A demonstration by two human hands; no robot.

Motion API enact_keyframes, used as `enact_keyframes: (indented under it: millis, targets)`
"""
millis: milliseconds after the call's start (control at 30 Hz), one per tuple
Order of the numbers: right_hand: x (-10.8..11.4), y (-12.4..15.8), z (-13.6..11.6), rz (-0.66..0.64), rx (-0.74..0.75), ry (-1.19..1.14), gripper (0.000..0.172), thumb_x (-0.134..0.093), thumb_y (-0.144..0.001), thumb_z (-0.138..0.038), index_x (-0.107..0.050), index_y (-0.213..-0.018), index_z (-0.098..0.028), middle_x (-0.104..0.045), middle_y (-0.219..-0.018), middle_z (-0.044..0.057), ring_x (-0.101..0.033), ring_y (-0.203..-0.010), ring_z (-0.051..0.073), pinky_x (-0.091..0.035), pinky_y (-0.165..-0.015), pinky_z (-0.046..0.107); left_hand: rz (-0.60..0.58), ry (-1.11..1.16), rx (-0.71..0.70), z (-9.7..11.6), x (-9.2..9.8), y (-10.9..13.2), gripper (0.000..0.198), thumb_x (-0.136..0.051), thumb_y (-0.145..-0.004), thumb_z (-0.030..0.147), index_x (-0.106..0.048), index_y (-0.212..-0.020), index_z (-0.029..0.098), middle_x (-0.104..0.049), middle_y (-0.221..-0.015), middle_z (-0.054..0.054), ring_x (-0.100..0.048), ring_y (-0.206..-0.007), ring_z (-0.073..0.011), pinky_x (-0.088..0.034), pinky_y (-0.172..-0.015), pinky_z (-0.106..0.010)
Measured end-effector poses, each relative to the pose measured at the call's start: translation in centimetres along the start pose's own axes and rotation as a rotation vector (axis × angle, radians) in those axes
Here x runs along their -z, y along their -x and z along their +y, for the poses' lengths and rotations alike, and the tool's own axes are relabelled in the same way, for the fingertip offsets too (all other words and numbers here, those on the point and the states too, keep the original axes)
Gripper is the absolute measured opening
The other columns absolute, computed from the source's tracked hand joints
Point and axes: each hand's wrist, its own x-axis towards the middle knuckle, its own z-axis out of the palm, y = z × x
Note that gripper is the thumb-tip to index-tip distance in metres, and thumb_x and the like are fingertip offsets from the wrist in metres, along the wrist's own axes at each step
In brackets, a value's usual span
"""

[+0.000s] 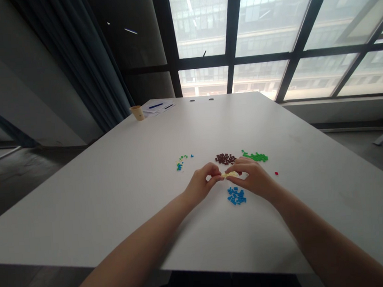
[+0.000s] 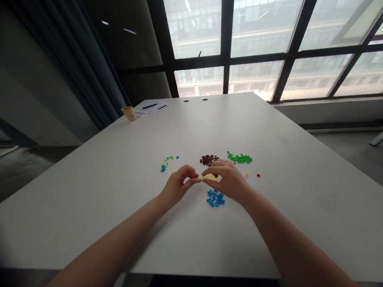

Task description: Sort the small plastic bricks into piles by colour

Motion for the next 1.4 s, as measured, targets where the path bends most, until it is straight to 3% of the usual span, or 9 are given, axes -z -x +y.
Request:
enact_keyframes:
  millis: [400,500,600,700,800,967,1100,1200,1400]
  targets:
    - [0.6,-0.1,0.2,-0.002,-0.063,0.067,0.015,-0.056,-0.078,-0.032,-0.067,-0.08,-0.022,-0.056,-0.065,0.001,-0.05,-0.068,0.013,-0.037,-0.072,0.025,-0.006,-0.02,0.001,0.1,0.4,0.0,0.013,-0.055,-0.077,0.03,-0.05,-0.076,0.018,-0.063,-0.076,0.0,-0.057,-0.071,-0.0109,-0.045,-0.064,-0.023]
    - [1.2,-0.1,1.3,0.002,-0.215,0.205,0.014,-0.056,-0.078,-0.029,-0.067,-0.081,-0.021,-0.059,-0.071,0.001,-0.052,-0.07,0.013,-0.037,-0.071,0.025,0.007,-0.039,0.011,-0.1,0.6,-0.1,0.014,-0.054,-0.078,0.032,-0.05,-0.076,0.019,-0.063,-0.078,-0.001,-0.058,-0.074,-0.0115,-0.045,-0.064,-0.023]
    - [1.1,0.1,2.4,-0.088,-0.446,0.37,0.013,-0.057,-0.076,-0.029,-0.067,-0.079,-0.021,-0.062,-0.08,0.003,-0.054,-0.075,0.016,-0.037,-0.067,0.026,0.048,-0.078,0.02,-0.5,1.1,-0.3,0.015,-0.054,-0.078,0.034,-0.05,-0.077,0.019,-0.063,-0.079,-0.002,-0.058,-0.075,-0.0124,-0.044,-0.062,-0.023]
    - [0.3,0.4,3.0,-0.232,-0.593,0.441,0.013,-0.059,-0.073,-0.031,-0.067,-0.076,-0.021,-0.064,-0.085,0.004,-0.056,-0.079,0.018,-0.036,-0.064,0.026,0.139,-0.132,0.041,-0.9,1.9,-0.7,0.017,-0.054,-0.077,0.035,-0.049,-0.077,0.019,-0.063,-0.078,-0.002,-0.058,-0.073,-0.0128,-0.043,-0.057,-0.022]
    - [-0.6,0.6,3.0,-0.309,-0.639,0.444,0.014,-0.059,-0.073,-0.032,-0.067,-0.078,-0.021,-0.065,-0.085,0.006,-0.057,-0.081,0.018,-0.036,-0.063,0.025,0.291,-0.19,0.044,-1.5,3.1,-1.2,0.017,-0.054,-0.076,0.035,-0.049,-0.076,0.019,-0.061,-0.076,-0.001,-0.058,-0.071,-0.0121,-0.045,-0.062,-0.024]
    - [-1.0,0.6,3.0,-0.341,-0.636,0.431,0.016,-0.058,-0.074,-0.033,-0.067,-0.081,-0.022,-0.066,-0.088,0.006,-0.057,-0.084,0.018,-0.036,-0.064,0.025,0.519,-0.207,0.051,-3.5,5.3,-2.1,0.016,-0.051,-0.076,0.034,-0.049,-0.077,0.019,-0.059,-0.075,0.0,-0.058,-0.074,-0.0127,-0.045,-0.068,-0.025]
    - [-1.2,0.5,2.8,-0.34,-0.604,0.391,0.017,-0.056,-0.075,-0.032,-0.067,-0.083,-0.023,-0.066,-0.088,0.005,-0.057,-0.085,0.019,-0.036,-0.066,0.026,0.593,-0.229,0.089,-5.4,7.0,-2.3,0.013,-0.041,-0.081,0.03,-0.048,-0.086,0.02,-0.062,-0.081,-0.002,-0.059,-0.076,-0.0135,-0.045,-0.069,-0.027]
    - [-1.2,0.4,2.7,-0.33,-0.576,0.365,0.017,-0.055,-0.076,-0.031,-0.067,-0.083,-0.023,-0.066,-0.088,0.005,-0.057,-0.084,0.018,-0.036,-0.067,0.026,0.543,-0.405,0.124,-6.8,7.6,-2.4,0.02,-0.034,-0.083,0.022,-0.05,-0.095,0.021,-0.062,-0.094,-0.005,-0.057,-0.089,-0.0152,-0.043,-0.079,-0.031]
    - [-0.2,0.3,2.8,-0.252,-0.553,0.348,0.02,-0.05,-0.079,-0.033,-0.067,-0.083,-0.023,-0.065,-0.087,0.004,-0.056,-0.077,0.016,-0.036,-0.065,0.025,0.185,-0.812,0.176,-8.9,6.3,-2.6,0.042,-0.037,-0.081,0.015,-0.042,-0.122,0.025,-0.047,-0.129,-0.007,-0.029,-0.128,-0.0205,-0.022,-0.1,-0.046]
